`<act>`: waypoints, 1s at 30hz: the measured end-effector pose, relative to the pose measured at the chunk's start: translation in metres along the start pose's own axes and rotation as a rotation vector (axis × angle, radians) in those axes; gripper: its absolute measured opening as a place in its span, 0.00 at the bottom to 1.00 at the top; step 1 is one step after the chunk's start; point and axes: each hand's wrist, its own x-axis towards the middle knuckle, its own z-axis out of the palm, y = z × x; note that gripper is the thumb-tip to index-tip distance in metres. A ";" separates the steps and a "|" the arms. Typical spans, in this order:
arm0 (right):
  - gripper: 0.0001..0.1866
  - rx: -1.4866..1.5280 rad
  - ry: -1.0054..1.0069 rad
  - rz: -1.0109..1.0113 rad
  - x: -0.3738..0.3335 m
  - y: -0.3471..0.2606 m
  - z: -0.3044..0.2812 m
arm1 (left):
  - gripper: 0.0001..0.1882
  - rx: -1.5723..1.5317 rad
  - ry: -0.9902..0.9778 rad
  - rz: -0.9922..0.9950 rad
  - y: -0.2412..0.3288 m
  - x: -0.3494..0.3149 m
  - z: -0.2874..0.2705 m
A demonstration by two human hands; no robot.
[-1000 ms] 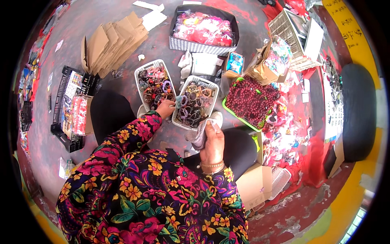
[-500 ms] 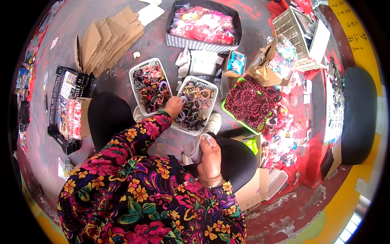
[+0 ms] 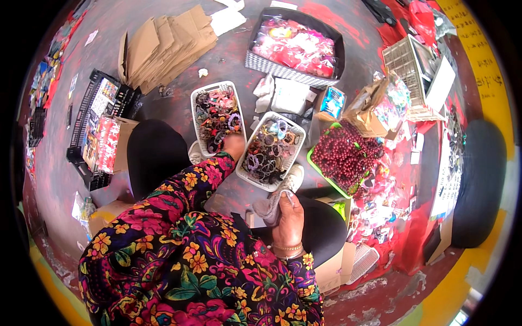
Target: The person sits on the floor and sorts small hair accessories from a white basket into clear plastic bags. They pick up items one by one, place them into bags, and occasionally set the bags down or adjust the basket.
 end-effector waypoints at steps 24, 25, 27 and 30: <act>0.09 -0.106 0.066 0.132 0.013 0.009 0.022 | 0.18 0.101 -0.168 -0.063 -0.007 0.033 -0.099; 0.09 -0.099 0.070 0.133 0.010 0.007 0.027 | 0.17 0.137 -0.156 -0.039 -0.005 0.026 -0.095; 0.09 -0.098 0.045 0.130 0.008 0.004 0.029 | 0.16 0.136 -0.151 -0.001 -0.002 0.018 -0.096; 0.09 -0.083 -0.018 0.104 0.010 0.006 0.019 | 0.16 -0.056 -0.005 -0.085 -0.003 0.012 -0.092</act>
